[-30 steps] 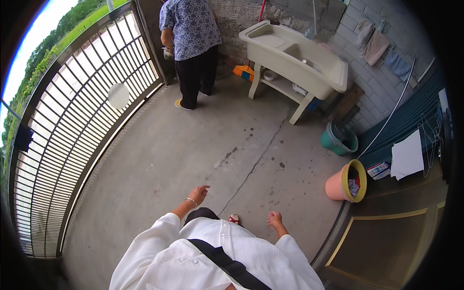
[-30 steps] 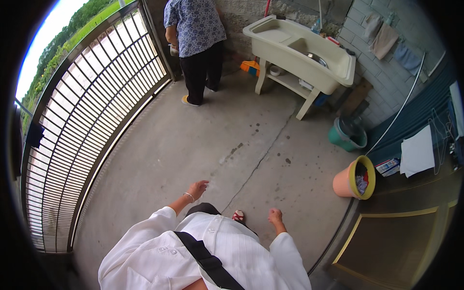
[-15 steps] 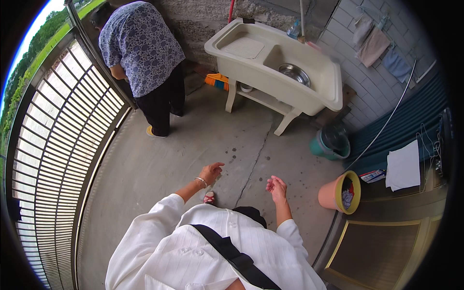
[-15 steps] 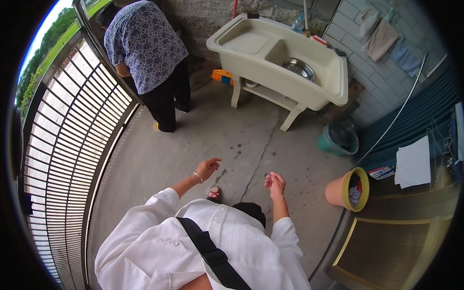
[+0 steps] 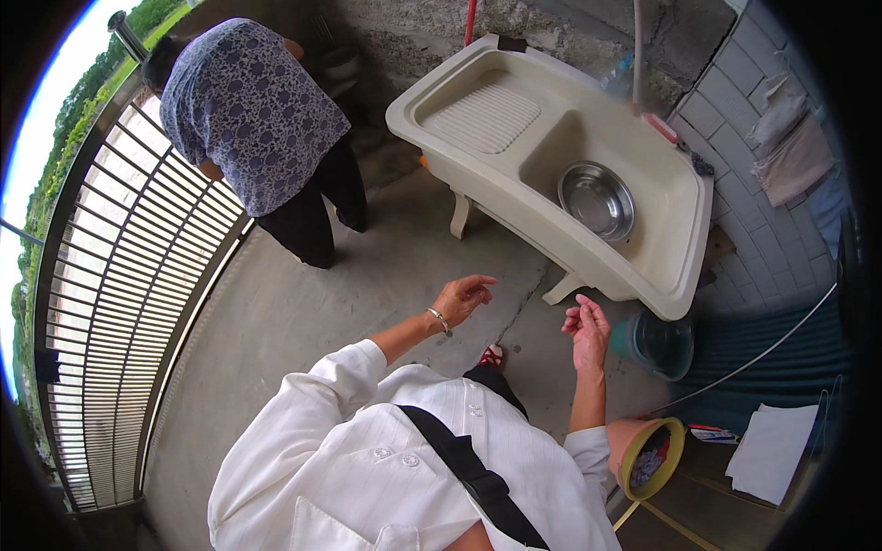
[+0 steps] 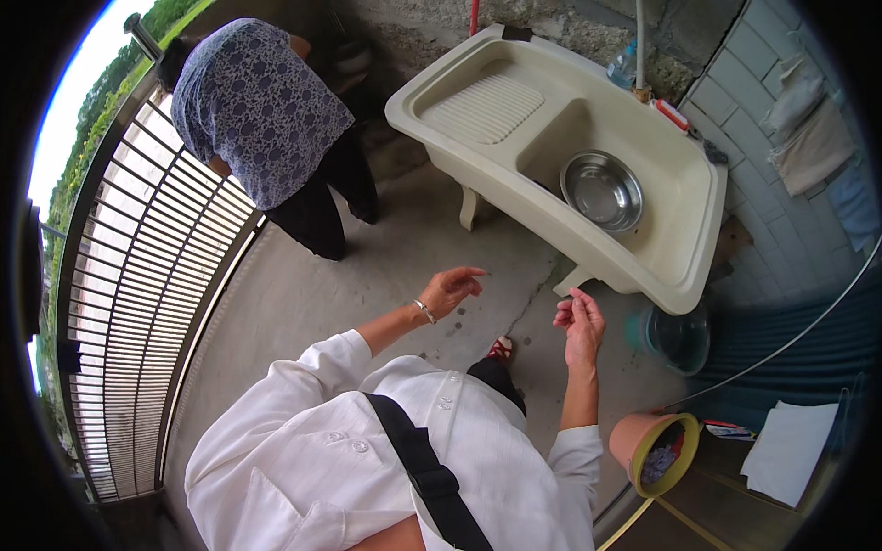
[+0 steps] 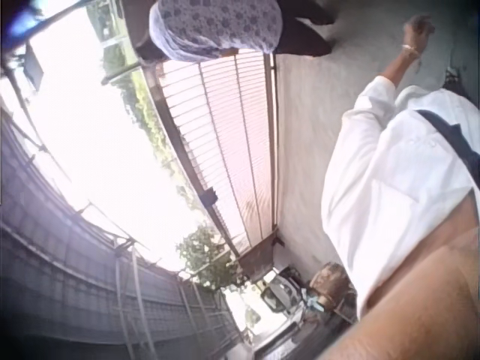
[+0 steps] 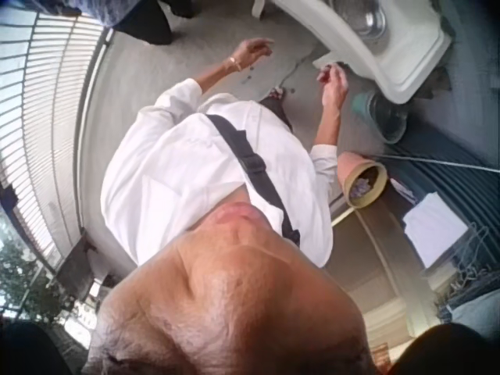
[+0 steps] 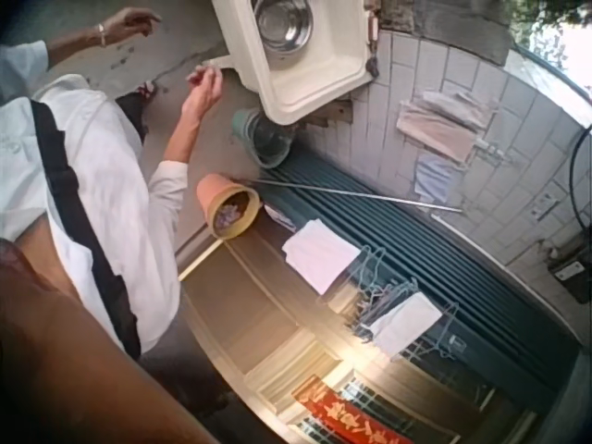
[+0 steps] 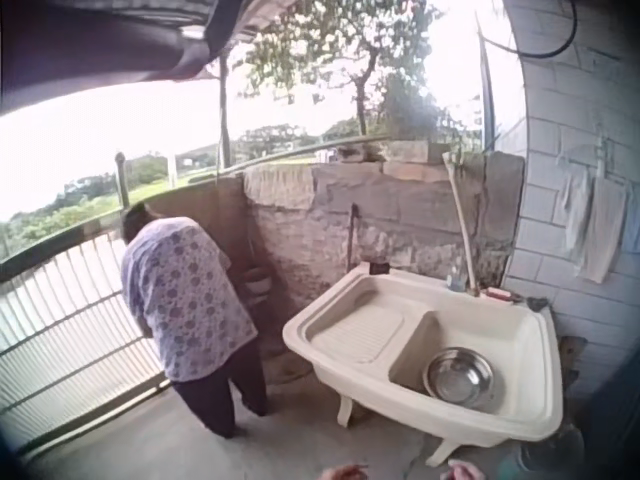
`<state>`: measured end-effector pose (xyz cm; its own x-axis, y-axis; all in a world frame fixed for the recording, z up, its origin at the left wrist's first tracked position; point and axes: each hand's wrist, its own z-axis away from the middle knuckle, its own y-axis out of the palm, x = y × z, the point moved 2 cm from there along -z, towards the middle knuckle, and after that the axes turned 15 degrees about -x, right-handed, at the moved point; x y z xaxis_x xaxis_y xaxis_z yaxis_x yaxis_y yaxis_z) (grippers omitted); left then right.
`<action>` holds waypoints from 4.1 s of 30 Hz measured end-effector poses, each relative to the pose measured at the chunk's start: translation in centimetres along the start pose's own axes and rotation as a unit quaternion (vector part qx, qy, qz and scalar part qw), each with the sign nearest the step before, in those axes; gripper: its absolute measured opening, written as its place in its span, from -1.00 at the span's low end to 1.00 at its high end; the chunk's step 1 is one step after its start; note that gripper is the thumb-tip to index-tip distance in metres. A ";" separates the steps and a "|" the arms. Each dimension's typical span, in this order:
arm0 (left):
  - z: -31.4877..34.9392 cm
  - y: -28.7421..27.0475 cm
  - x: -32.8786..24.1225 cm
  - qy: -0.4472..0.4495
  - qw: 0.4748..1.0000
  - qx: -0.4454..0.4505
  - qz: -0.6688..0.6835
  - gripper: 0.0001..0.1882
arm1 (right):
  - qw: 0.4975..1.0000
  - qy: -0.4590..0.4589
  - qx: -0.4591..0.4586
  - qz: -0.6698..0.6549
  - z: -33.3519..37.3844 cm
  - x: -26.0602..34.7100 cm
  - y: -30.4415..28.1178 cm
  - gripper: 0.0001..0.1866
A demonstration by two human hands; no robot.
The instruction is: The person washes a blue cloth in a metal bowl at an outdoor utility sink, rinses it under running water, and wrings it out. They then carry the bowl and cloth into the house and place the bowl on a kitchen counter.
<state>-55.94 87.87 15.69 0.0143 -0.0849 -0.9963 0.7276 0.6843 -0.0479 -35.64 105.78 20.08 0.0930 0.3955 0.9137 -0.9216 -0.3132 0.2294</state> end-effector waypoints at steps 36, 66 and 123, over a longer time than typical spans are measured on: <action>-31.9 12.3 -5.0 -0.005 0.995 0.097 -0.024 -0.73 | 0.913 0.119 0.003 0.391 -41.4 -1.0 -1.1 -0.55; -36.8 16.6 4.5 -0.158 0.944 -0.048 -0.286 -0.39 | 0.686 -0.309 0.252 0.608 -42.4 -6.6 4.9 -0.41; -40.6 17.5 -0.5 -0.343 0.921 0.170 -0.077 -0.47 | 0.985 0.150 0.084 -0.004 -36.6 -2.2 6.1 -0.47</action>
<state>-71.02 129.30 12.42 0.2379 -0.6794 -0.6941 0.9283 0.3694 -0.0434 -55.23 134.57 7.21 -0.0391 0.6279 0.7773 -0.8439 -0.4373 0.3108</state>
